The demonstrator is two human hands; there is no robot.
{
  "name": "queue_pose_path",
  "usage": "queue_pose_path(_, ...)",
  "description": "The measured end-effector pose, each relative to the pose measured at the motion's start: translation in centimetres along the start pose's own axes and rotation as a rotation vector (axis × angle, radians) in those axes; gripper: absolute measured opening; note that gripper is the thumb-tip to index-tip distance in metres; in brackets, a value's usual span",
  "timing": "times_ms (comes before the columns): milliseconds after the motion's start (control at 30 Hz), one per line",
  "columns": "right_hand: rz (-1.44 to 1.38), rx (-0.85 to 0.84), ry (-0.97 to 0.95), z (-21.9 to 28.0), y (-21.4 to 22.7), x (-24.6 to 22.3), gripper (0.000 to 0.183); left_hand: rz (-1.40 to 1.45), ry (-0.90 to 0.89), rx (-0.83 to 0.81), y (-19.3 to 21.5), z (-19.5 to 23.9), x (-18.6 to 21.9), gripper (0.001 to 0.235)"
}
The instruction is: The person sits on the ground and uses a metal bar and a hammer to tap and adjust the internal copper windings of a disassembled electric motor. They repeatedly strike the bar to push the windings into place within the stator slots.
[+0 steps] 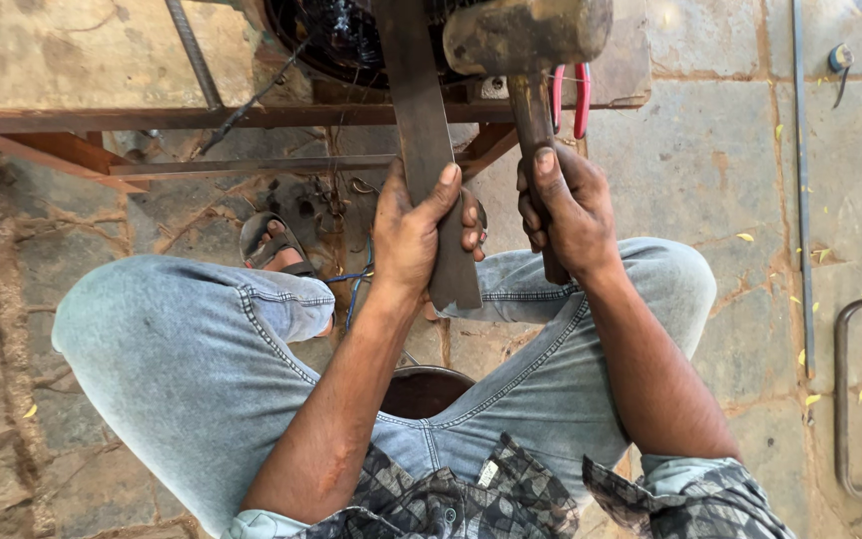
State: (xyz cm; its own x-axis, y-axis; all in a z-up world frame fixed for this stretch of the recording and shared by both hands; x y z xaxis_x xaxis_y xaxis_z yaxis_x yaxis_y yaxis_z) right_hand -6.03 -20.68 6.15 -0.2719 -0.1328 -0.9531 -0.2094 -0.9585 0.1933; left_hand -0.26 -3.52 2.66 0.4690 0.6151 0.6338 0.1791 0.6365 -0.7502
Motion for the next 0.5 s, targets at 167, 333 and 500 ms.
queue_pose_path(167,0.004,0.007,-0.014,-0.32,0.16,-0.10,0.045,0.029,-0.004,-0.020,-0.76,0.60,0.15,0.036)
queue_pose_path(333,0.021,-0.007,-0.002,-0.50,0.19,-0.01,0.045,0.062,-0.024,-0.008,-0.38,0.53,0.14,0.036)
queue_pose_path(500,0.041,-0.019,-0.026,-0.99,0.00,-0.42,0.046,0.108,-0.039,-0.007,-0.10,0.33,-0.04,0.032)
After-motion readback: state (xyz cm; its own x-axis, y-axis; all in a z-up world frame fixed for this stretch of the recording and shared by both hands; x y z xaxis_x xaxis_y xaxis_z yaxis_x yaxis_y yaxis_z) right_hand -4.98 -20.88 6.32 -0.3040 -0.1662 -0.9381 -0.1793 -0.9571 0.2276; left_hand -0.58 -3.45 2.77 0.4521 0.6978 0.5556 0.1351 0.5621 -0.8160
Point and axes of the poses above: each hand's wrist, its own z-axis away from the middle knuckle, its own y-axis out of the back of the hand, x = y × z, the point moved 1 cm from there along -z, towards the middle knuckle, and after that the axes turned 7 degrees about -y, right-handed, at the moved point
